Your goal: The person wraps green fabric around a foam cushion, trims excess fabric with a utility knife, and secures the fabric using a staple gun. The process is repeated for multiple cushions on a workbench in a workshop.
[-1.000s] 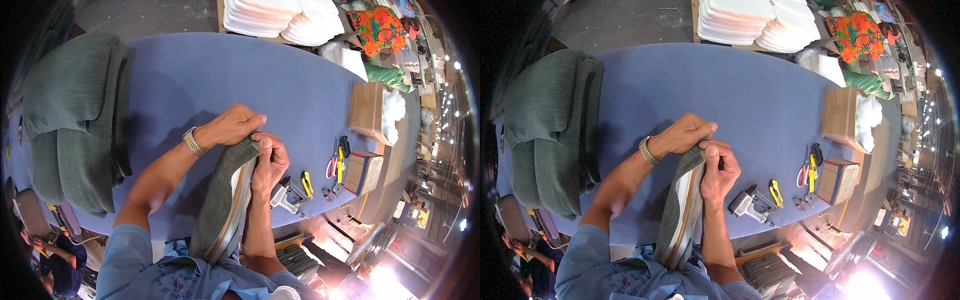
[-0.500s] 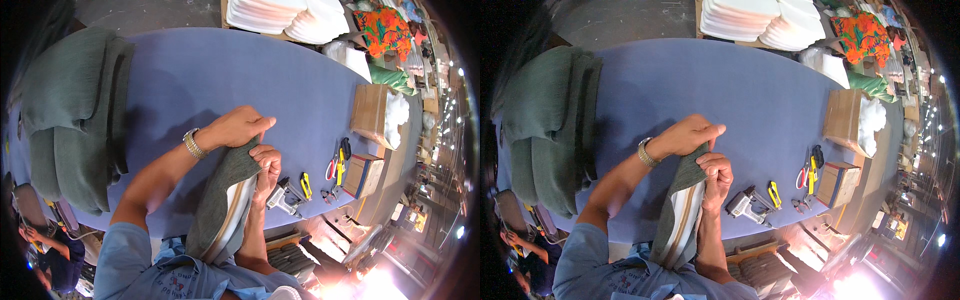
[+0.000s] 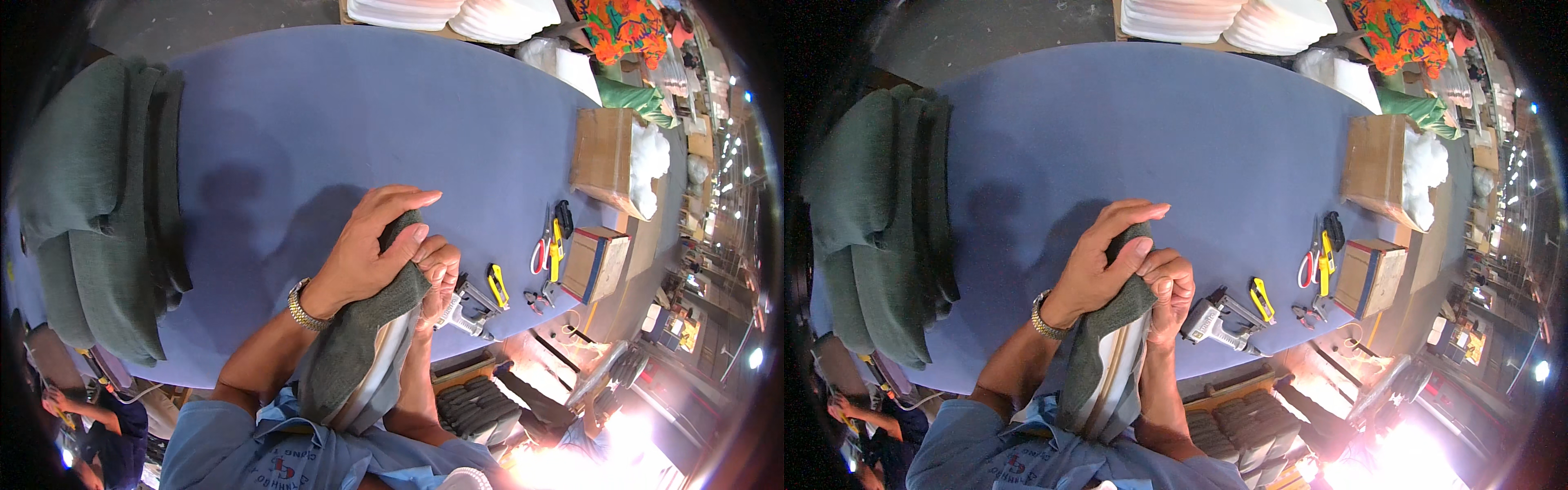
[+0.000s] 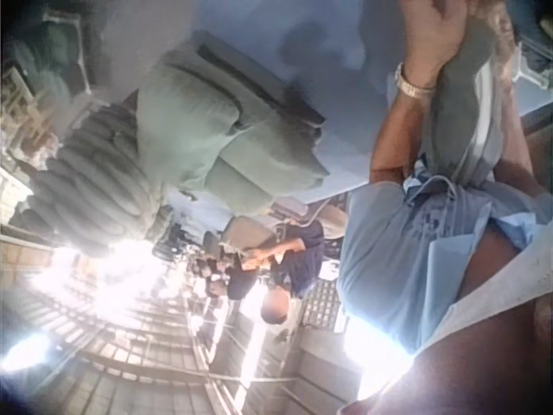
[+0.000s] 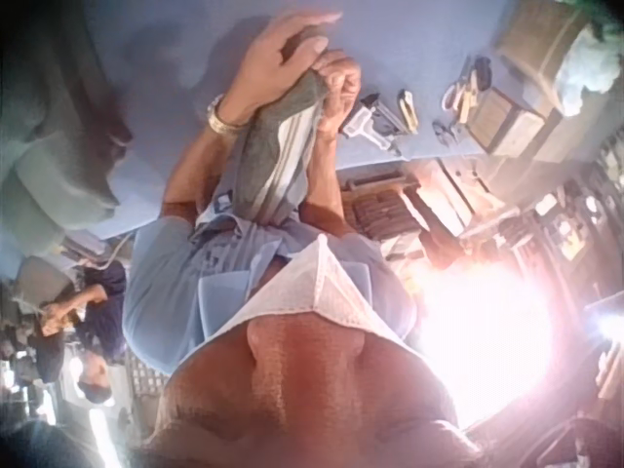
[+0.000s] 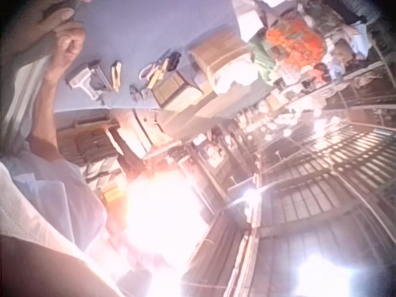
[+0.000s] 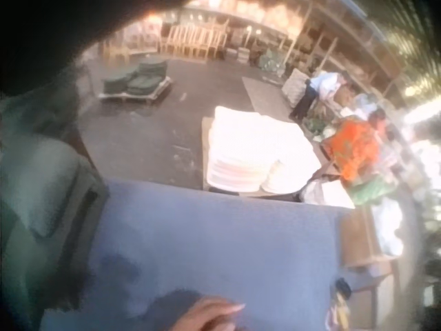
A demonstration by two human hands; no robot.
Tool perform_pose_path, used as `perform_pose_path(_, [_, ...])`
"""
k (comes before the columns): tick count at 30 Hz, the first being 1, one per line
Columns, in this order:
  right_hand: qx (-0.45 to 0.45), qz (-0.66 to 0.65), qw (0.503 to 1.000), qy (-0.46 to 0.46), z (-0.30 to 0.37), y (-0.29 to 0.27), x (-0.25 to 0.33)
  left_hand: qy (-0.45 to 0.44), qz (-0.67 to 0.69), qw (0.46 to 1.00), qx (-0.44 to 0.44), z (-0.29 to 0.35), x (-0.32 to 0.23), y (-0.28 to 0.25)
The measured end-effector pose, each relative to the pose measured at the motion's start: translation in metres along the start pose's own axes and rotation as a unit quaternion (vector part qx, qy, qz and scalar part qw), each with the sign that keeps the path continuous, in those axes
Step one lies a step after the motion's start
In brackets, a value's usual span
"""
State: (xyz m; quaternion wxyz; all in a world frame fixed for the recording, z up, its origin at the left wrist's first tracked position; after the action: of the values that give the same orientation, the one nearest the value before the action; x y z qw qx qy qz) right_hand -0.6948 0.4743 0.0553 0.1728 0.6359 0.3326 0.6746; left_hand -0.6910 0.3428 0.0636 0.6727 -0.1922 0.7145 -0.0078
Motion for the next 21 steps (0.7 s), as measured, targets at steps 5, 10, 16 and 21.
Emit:
perform_pose_path(5, [0.045, 0.243, 0.969, -0.022, 0.015, -0.017, 0.043, -0.006, -0.027, 1.0, -0.007, 0.002, -0.006, 0.002])
perform_pose_path(10, [-0.072, 0.535, 0.839, 0.067, 0.081, -0.128, 0.096, -0.011, -0.019, 1.0, -0.004, 0.004, -0.009, -0.001])
perform_pose_path(16, [0.098, 0.75, 0.63, 0.174, 0.112, -0.187, 0.085, -0.014, -0.009, 1.0, 0.011, 0.007, -0.009, 0.001])
perform_pose_path(21, [0.188, 0.767, 0.593, 0.159, 0.107, -0.216, 0.072, -0.03, -0.009, 0.999, 0.015, 0.013, -0.01, 0.002])
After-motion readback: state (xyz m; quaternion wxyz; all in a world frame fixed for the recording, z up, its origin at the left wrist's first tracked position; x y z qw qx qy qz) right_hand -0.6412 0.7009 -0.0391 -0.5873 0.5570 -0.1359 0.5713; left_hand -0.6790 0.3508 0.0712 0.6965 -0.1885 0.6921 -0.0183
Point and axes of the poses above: each hand's wrist, its own z-axis away from the middle knuckle, its own y-axis out of the palm, x = y × z, the point moved 7 cm from there along -z, towards the middle knuckle, and after that the axes turned 15 degrees about -z, right-handed, at the moved point
